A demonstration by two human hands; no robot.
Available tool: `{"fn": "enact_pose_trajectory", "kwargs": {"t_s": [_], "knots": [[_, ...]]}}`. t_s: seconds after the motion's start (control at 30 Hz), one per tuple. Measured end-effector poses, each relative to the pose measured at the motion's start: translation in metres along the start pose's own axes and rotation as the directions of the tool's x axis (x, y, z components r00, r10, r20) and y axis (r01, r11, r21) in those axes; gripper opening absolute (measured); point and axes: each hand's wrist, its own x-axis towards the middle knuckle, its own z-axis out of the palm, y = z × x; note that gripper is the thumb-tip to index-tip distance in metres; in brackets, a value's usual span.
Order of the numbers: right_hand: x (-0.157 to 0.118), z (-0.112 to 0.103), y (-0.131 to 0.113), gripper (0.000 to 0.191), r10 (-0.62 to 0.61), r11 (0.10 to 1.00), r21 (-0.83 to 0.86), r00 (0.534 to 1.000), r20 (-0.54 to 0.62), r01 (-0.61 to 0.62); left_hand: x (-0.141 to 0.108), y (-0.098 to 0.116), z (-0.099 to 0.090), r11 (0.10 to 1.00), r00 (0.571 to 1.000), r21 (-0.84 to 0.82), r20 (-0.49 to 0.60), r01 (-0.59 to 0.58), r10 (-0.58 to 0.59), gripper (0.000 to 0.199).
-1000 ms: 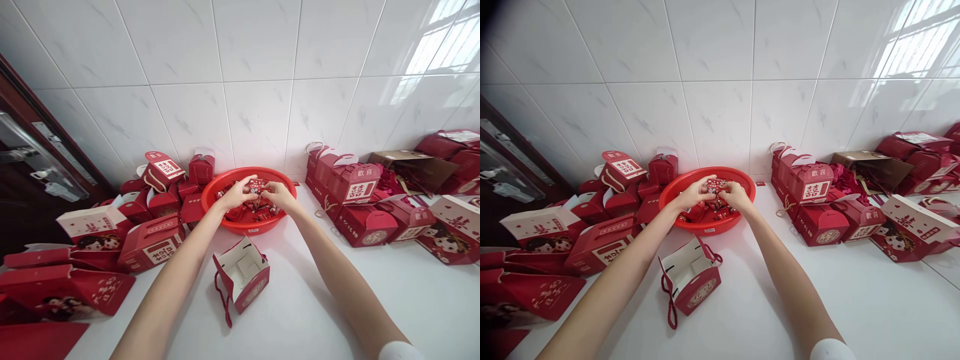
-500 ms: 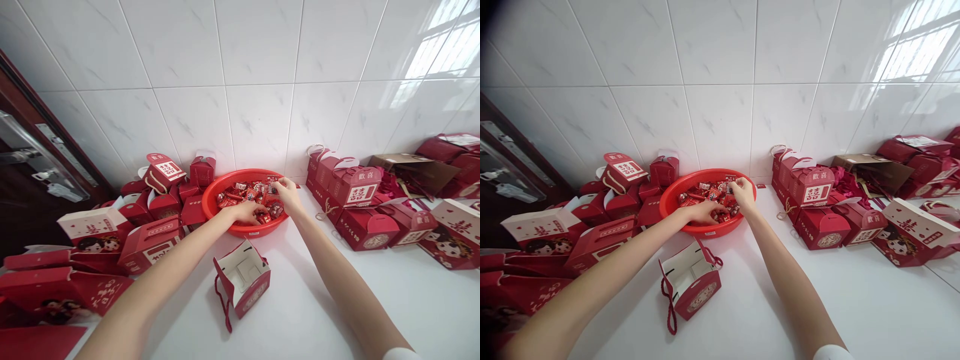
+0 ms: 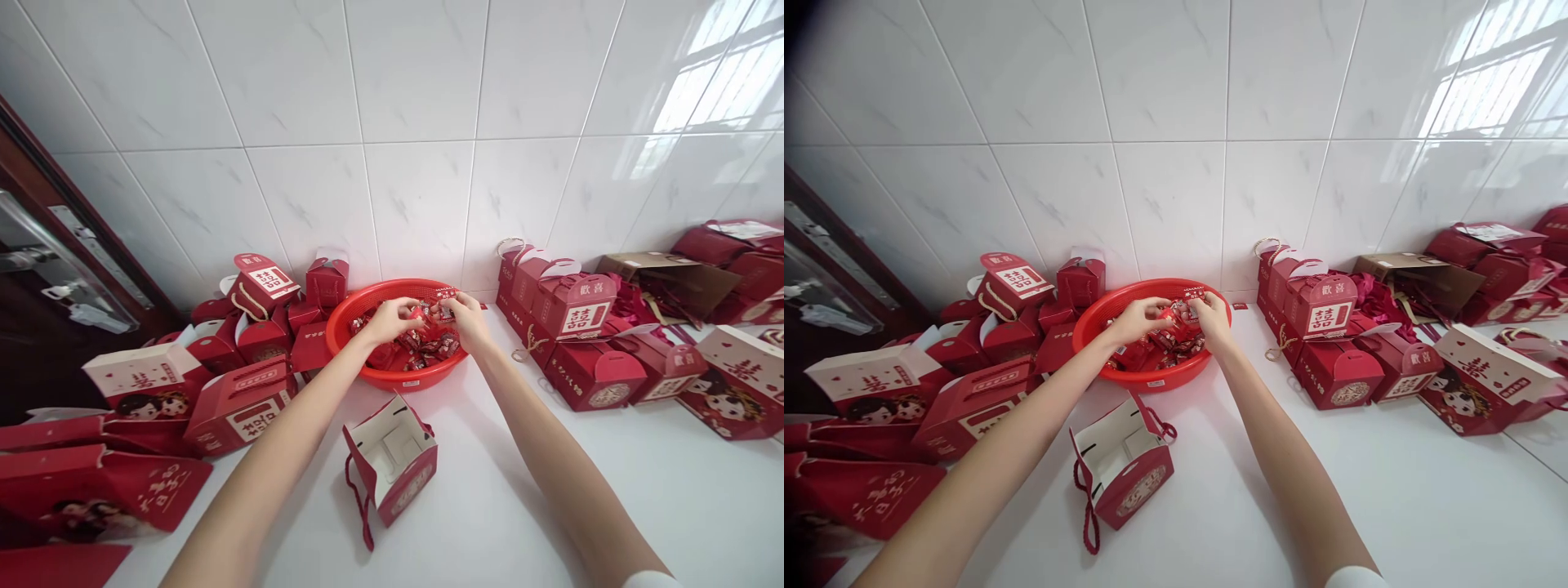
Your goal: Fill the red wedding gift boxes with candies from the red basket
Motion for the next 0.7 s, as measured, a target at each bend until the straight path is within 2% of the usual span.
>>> {"fn": "enact_pose_trajectory", "kwargs": {"t_s": [0.07,0.13,0.3,0.43,0.5,0.7], "knots": [[0.0,0.0,0.0,0.016,-0.009,1.0,0.006,1.0,0.003,0.009,0.0,0.001,-0.006,0.999,0.995,-0.047,-0.094,-0.021,0.016,0.048],[0.0,0.0,0.0,0.017,-0.007,1.0,0.009,1.0,0.015,0.007,-0.002,0.003,-0.009,0.992,0.99,-0.112,-0.138,-0.056,0.041,0.045],[0.001,-0.001,0.001,0.017,0.021,1.0,0.015,0.999,0.045,-0.021,-0.005,0.008,-0.007,0.954,0.978,-0.263,-0.185,-0.143,0.095,0.033],[0.003,-0.002,0.002,0.019,0.039,0.999,0.017,0.999,0.027,-0.039,-0.003,0.007,-0.005,0.958,0.971,-0.239,-0.214,-0.16,0.109,0.017],[0.003,-0.002,0.002,0.019,0.043,0.999,0.013,0.999,0.021,-0.043,-0.002,0.007,-0.005,0.966,0.972,-0.202,-0.203,-0.158,0.117,0.013],[0.002,-0.002,0.002,0.025,0.02,1.0,-0.01,1.0,0.019,-0.02,-0.005,0.012,-0.005,0.969,0.983,-0.18,-0.106,-0.167,0.15,0.025]]}}
